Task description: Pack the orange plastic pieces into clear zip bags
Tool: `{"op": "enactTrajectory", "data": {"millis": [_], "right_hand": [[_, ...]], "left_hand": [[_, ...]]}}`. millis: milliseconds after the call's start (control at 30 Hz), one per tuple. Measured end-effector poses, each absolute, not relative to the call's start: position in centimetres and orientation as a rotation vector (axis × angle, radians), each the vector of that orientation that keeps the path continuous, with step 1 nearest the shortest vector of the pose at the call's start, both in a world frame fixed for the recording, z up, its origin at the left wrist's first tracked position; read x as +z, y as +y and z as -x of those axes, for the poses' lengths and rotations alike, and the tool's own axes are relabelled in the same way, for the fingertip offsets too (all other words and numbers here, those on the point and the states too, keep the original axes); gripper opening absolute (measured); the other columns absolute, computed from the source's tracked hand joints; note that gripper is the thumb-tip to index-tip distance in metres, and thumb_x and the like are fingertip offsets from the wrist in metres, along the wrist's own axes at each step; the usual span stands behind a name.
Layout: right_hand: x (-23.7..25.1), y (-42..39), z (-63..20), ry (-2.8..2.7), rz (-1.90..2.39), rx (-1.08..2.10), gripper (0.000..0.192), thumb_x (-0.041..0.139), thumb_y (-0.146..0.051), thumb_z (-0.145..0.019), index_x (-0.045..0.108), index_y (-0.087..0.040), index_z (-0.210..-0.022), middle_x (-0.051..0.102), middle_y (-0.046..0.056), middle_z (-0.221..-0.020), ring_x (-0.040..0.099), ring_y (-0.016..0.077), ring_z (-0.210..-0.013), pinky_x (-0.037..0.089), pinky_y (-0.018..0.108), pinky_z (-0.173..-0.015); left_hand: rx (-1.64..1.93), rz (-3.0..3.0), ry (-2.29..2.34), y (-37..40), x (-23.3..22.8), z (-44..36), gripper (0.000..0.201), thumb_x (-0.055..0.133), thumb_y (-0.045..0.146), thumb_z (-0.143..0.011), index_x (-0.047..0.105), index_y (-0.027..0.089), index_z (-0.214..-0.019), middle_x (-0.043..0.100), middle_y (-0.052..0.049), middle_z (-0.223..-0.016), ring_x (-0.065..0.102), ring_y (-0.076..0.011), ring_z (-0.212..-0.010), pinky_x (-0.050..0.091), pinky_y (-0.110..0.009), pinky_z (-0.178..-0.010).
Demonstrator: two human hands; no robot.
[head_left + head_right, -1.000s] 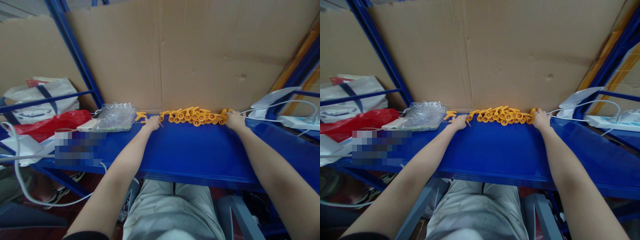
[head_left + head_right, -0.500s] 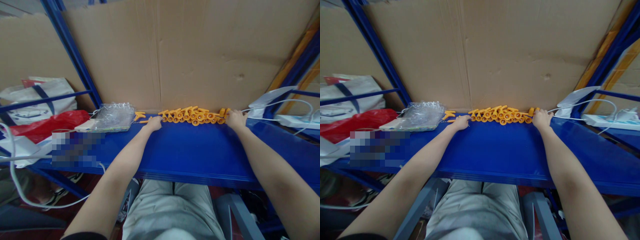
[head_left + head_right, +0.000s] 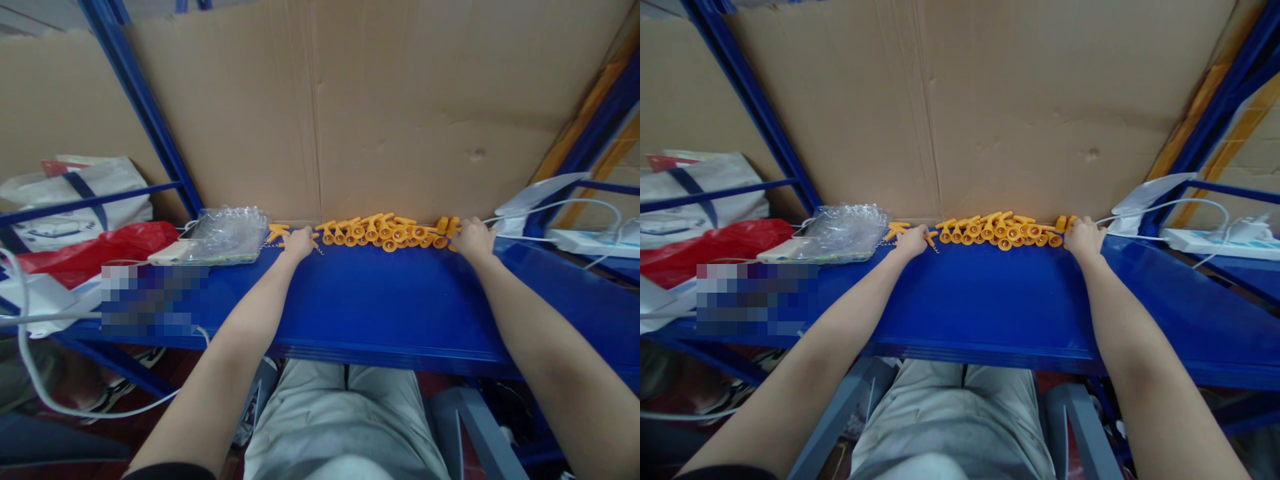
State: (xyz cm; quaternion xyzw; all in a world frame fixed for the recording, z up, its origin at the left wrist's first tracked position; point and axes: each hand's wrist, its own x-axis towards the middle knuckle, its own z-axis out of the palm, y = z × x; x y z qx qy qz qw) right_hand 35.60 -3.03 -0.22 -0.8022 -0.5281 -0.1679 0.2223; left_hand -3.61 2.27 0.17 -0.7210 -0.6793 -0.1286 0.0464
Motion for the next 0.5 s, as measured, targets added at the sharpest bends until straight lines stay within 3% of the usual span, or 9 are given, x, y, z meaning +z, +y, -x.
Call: {"op": "enactTrajectory", "data": {"millis": [200, 367, 500], "right_hand": [[-0.9, -2.0, -37.4, -1.396, 2.197, -0.289, 0.036, 0.055, -0.023, -0.084, 0.065, -0.013, -0.118, 0.064, 0.023, -0.123, 0.063, 0.0369, -0.114, 0.052, 0.044, -0.089], [-1.0, -1.6, -38.1, -1.487, 2.263, -0.104, 0.042, 0.065, -0.029, -0.081, 0.066, -0.01, -0.118, 0.068, 0.024, -0.119, 0.063, 0.0411, -0.114, 0.052, 0.045, -0.088], [-1.1, -1.4, -38.7, -1.427, 2.32, -0.007, 0.04, 0.071, -0.031, -0.078, 0.068, -0.009, -0.111, 0.07, 0.023, -0.113, 0.066, 0.04, -0.108, 0.054, 0.042, -0.083]], "left_hand": [[-0.351, 2.236, -2.145, 2.7, -0.4, 4.4, 0.051, 0.05, 0.011, -0.086, 0.061, 0.032, -0.131, 0.057, -0.008, -0.144, 0.054, -0.0327, -0.13, 0.034, -0.06, -0.111], [-0.331, 2.183, -2.129, 3.0, -0.5, 4.7, 0.047, 0.048, 0.012, -0.087, 0.063, 0.024, -0.13, 0.061, -0.011, -0.138, 0.058, -0.0292, -0.126, 0.046, -0.042, -0.105], [-0.326, 2.131, -2.108, 3.6, -0.8, 5.0, 0.044, 0.047, 0.013, -0.085, 0.064, 0.015, -0.126, 0.065, -0.014, -0.129, 0.06, -0.0249, -0.122, 0.046, -0.029, -0.103]]}}
